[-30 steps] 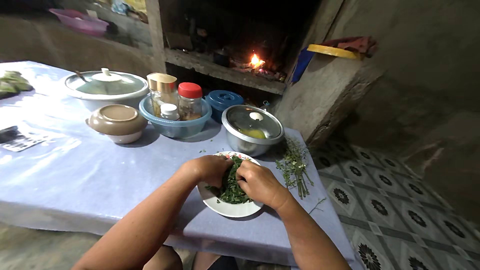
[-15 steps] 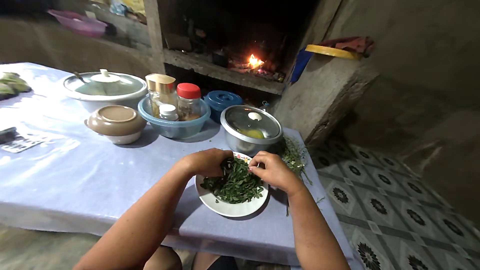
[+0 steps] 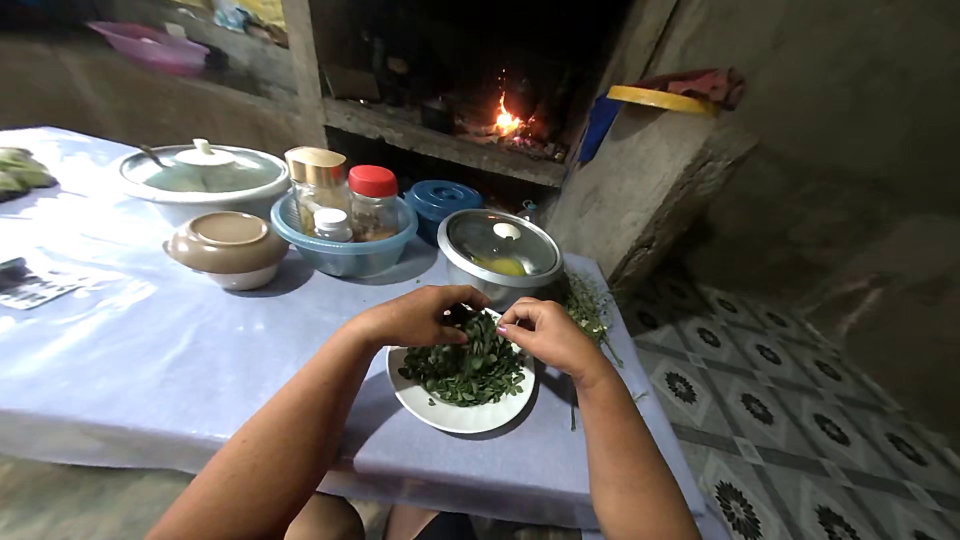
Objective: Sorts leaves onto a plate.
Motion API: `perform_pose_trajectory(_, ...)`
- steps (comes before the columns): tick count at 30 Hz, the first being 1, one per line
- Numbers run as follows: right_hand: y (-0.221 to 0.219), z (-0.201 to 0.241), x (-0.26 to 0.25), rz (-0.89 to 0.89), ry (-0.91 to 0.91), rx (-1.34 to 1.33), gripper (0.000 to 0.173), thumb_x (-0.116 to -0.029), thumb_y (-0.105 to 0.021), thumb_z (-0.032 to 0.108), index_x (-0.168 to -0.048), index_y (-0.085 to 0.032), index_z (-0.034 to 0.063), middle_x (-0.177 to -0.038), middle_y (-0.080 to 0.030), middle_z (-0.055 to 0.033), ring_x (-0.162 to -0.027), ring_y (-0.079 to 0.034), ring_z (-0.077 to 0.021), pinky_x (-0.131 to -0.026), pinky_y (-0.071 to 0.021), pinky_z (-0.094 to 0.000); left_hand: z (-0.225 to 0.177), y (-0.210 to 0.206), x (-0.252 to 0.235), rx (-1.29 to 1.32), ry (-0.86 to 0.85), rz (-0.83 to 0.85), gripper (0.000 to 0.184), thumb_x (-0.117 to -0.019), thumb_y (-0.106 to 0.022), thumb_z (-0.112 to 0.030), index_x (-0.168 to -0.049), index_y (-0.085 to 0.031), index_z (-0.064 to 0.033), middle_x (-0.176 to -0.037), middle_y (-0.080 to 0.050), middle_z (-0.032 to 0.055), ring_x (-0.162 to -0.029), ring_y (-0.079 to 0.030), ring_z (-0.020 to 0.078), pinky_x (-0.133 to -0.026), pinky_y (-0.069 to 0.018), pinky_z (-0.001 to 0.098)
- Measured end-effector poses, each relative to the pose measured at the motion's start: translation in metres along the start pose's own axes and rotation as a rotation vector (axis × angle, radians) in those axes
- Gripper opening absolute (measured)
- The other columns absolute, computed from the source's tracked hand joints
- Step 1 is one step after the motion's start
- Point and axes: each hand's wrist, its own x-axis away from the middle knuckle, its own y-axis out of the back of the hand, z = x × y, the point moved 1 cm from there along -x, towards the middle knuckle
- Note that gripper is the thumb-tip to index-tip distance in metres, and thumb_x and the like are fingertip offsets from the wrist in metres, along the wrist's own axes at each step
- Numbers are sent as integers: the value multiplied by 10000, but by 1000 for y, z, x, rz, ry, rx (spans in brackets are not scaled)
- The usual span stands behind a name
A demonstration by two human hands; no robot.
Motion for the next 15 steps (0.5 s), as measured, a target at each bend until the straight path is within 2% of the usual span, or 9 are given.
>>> perform_pose_trajectory(3, 1, -1, 0, -9, 0, 3, 141, -975, -682, 160, -955, -746, 36, -974, -673, -68, -794, -631, -103, -735, -553, -271, -3, 1, 3, 35, 15, 55, 496, -895, -739, 15, -1342, -606, -152, -1280, -671, 29, -1060, -703, 147, -879, -617, 359)
perform_pose_trajectory(5, 1, -1, 0, -12, 1, 3, 138, -974, -683, 156, -951, -744, 35, -977, -675, -71, -791, -633, -105, -733, -556, -274, -2, 3, 4, -8, -1, 54, 467, -914, -686, 49, -1337, -614, -135, -1286, -668, 41, -1077, -695, 156, -898, -607, 361)
perform_pose_trajectory(8, 2, -1, 0, -13, -8, 1, 139, -977, -678, 155, -953, -744, 34, -974, -674, -67, -783, -630, -103, -726, -553, -268, -1, 3, 3, -136, -90, -43, 382, -922, -613, 84, -1247, -680, -104, -1185, -710, 38, -1019, -703, 145, -909, -591, 366)
perform_pose_trajectory(12, 0, -1, -1, -27, -25, 5, 148, -972, -693, 178, -943, -746, 43, -957, -675, -63, -769, -629, -101, -721, -555, -269, -3, -3, 1, -168, -215, -181, 156, -940, -686, -35, -1081, -732, -82, -1027, -746, 3, -926, -721, 77, -881, -613, 300)
perform_pose_trajectory(15, -1, -3, -3, -26, -36, -1, 167, -974, -699, 191, -949, -740, 32, -958, -674, -75, -775, -632, -114, -730, -558, -286, -4, -11, -3, -123, -265, -210, 229, -947, -706, -157, -1162, -698, -79, -1070, -738, 10, -952, -717, 84, -877, -613, 310)
